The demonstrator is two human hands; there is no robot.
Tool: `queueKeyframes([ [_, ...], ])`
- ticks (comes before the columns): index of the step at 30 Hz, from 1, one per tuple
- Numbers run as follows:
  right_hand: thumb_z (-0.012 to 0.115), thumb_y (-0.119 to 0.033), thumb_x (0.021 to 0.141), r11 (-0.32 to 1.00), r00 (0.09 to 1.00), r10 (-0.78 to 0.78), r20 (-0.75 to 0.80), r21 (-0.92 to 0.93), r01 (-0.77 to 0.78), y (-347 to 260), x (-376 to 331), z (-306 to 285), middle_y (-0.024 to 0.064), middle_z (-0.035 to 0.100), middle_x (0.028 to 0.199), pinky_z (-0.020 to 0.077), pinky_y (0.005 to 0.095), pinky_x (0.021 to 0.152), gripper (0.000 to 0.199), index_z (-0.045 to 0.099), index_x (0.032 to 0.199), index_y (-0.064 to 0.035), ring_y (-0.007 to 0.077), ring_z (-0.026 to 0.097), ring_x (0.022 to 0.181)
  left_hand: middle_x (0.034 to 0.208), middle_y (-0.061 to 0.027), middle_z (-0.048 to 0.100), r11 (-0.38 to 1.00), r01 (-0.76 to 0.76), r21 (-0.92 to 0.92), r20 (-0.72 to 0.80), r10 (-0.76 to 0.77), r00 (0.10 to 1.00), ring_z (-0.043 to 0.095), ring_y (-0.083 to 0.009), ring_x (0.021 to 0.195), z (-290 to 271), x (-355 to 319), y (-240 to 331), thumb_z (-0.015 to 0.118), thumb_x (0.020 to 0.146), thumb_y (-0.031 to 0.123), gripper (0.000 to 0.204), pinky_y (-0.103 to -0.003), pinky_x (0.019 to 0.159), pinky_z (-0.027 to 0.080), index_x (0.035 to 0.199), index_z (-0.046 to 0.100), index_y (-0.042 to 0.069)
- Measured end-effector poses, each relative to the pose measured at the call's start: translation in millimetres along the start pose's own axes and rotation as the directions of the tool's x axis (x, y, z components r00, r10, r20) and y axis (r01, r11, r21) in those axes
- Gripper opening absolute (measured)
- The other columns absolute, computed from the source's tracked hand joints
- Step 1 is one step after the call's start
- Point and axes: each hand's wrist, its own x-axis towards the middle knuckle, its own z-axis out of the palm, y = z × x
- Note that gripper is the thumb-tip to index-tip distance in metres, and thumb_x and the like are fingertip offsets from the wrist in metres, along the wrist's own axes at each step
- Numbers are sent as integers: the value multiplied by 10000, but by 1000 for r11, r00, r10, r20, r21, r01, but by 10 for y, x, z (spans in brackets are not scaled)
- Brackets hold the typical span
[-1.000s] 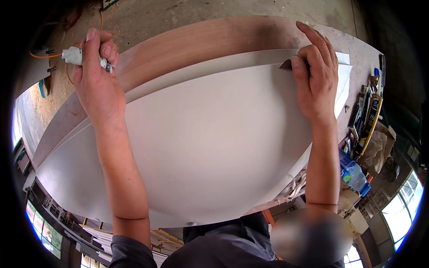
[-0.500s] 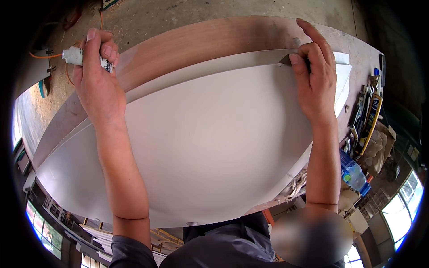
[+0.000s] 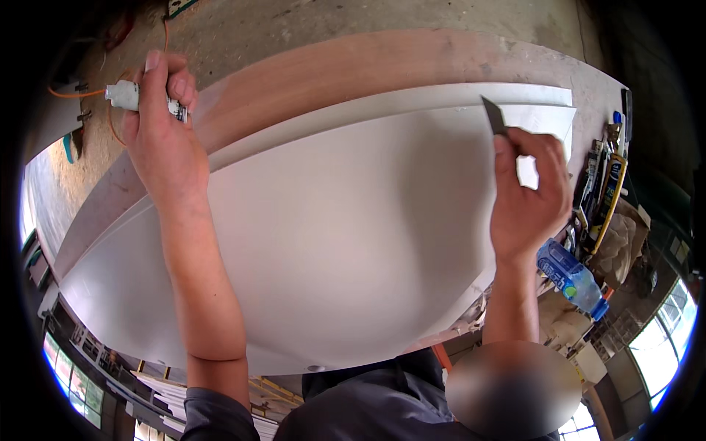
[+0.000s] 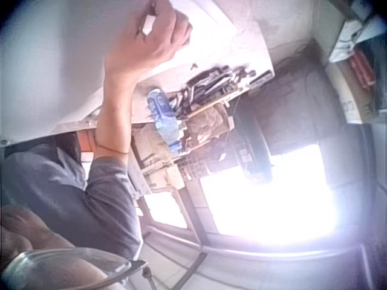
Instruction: The person wipes a curved white furniture panel with a cloth, applies adhesive to a plastic component, and uses a scraper to trim excess material along the edge.
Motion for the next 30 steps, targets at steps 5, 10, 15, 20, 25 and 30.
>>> queueKeyframes([
  [5,821,-25,777,998,996,29,86,46,-33,-120,-158,210,15,661,785,453,332,759,159,745,899,-93,195,623,752,757,32,481,1000,-16,-14,3,16,1000,430,-64,736,15,15,-37,643,1035,293,295,-248,685,337,871,607,50],
  [10,811,-22,783,997,997,52,54,60,-55,-119,-147,289,25,643,771,446,345,760,147,722,878,-90,210,612,750,786,22,454,1000,-7,-1,0,7,1000,416,-84,754,27,-5,-26,607,1063,274,280,-264,708,345,916,601,36],
  [15,808,-23,782,992,993,114,38,53,-115,-43,-104,273,39,651,775,472,344,751,140,722,880,-73,230,607,720,785,21,456,1000,3,-7,-12,-3,1000,422,-83,755,16,1,-22,610,1063,273,278,-264,710,350,919,605,36],
  [20,803,-34,808,989,989,147,23,22,-148,83,1,218,61,646,769,495,341,730,118,717,888,-42,221,608,692,761,33,486,999,-7,-41,12,7,1000,447,-60,740,-3,9,-37,667,1029,286,279,-245,693,355,890,625,48],
  [25,677,-61,955,973,956,208,-207,-55,-224,346,109,91,98,714,913,512,320,761,83,697,1002,4,208,637,763,799,16,441,1000,17,13,-38,-17,999,414,-93,765,17,16,-29,580,1081,264,271,-273,721,351,936,593,36],
  [30,563,-27,972,995,987,-91,133,-21,95,106,-295,-76,186,593,1479,343,471,1159,69,556,1035,0,418,458,1426,805,17,436,1000,6,16,-9,-6,1000,405,-94,767,33,-20,-6,582,1081,270,274,-277,723,348,936,587,38],
])
